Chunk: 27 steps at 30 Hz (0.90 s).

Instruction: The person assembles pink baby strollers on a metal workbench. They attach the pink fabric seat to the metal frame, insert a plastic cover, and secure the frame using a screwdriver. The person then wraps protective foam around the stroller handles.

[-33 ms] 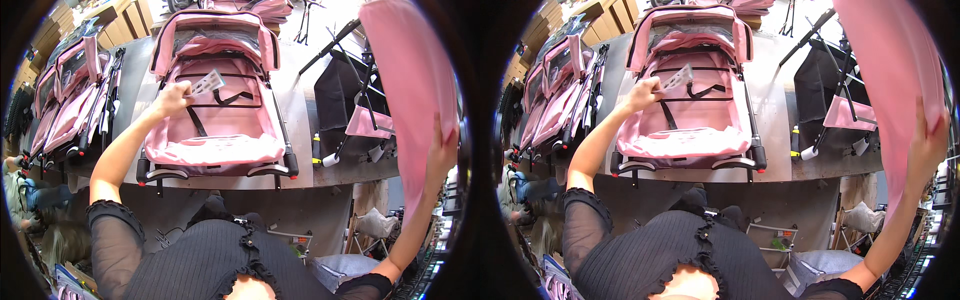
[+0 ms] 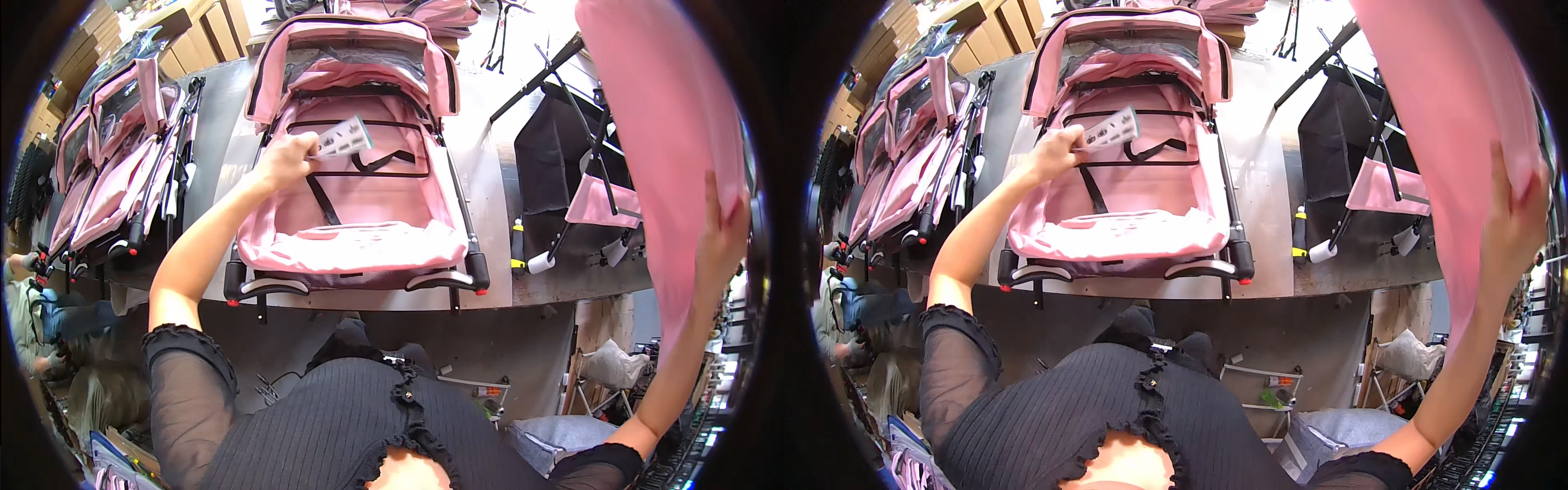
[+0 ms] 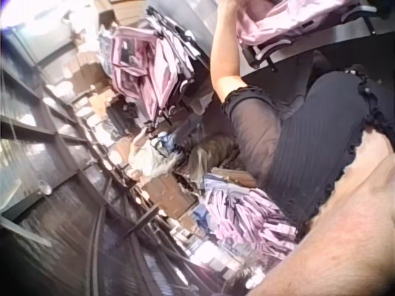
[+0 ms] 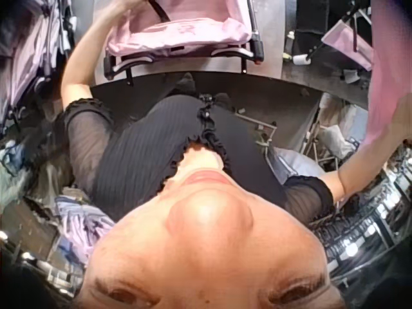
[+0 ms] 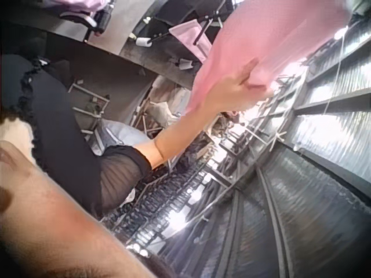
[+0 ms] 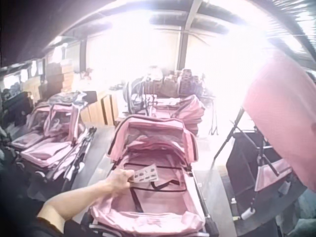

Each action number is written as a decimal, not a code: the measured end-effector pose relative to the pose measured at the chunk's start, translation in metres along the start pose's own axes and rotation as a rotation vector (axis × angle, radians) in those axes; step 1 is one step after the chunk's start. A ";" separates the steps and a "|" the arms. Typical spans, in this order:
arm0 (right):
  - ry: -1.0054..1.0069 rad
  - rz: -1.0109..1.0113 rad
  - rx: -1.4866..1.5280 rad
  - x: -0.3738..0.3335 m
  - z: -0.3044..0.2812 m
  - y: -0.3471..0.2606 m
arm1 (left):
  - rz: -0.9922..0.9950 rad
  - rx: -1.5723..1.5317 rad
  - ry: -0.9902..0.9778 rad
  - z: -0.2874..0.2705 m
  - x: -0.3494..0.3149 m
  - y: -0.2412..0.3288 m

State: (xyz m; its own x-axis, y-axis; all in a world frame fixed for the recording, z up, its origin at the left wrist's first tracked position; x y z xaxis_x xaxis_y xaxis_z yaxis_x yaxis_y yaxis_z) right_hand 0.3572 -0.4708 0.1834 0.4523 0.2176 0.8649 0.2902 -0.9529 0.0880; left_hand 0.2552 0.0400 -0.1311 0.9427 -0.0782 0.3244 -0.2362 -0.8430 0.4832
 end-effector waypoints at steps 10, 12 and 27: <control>0.100 -0.413 0.569 0.011 0.043 -0.202 | -0.084 0.317 -0.071 0.020 0.025 -0.007; 0.138 -0.650 0.692 -0.023 0.042 -0.234 | -0.273 0.177 -0.076 0.009 0.015 -0.013; -1.023 -0.519 1.276 -0.190 0.153 -0.227 | -0.276 -0.507 0.263 -0.055 -0.130 0.061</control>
State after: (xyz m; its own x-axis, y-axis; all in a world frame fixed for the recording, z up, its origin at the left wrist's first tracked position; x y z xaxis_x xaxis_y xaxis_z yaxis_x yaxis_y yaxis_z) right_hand 0.3343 -0.2640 -0.0765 0.2667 0.9455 0.1870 0.7765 -0.0959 -0.6227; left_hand 0.1049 0.0278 -0.0993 0.9107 0.2936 0.2904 -0.1356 -0.4517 0.8818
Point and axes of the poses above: each hand's wrist, its own x-axis towards the middle knuckle, its own z-axis out of the palm, y = z × x, the point moved 5 cm from there along x, towards the middle knuckle, and after that the axes turned 14 degrees about z, right-handed, at the moved point
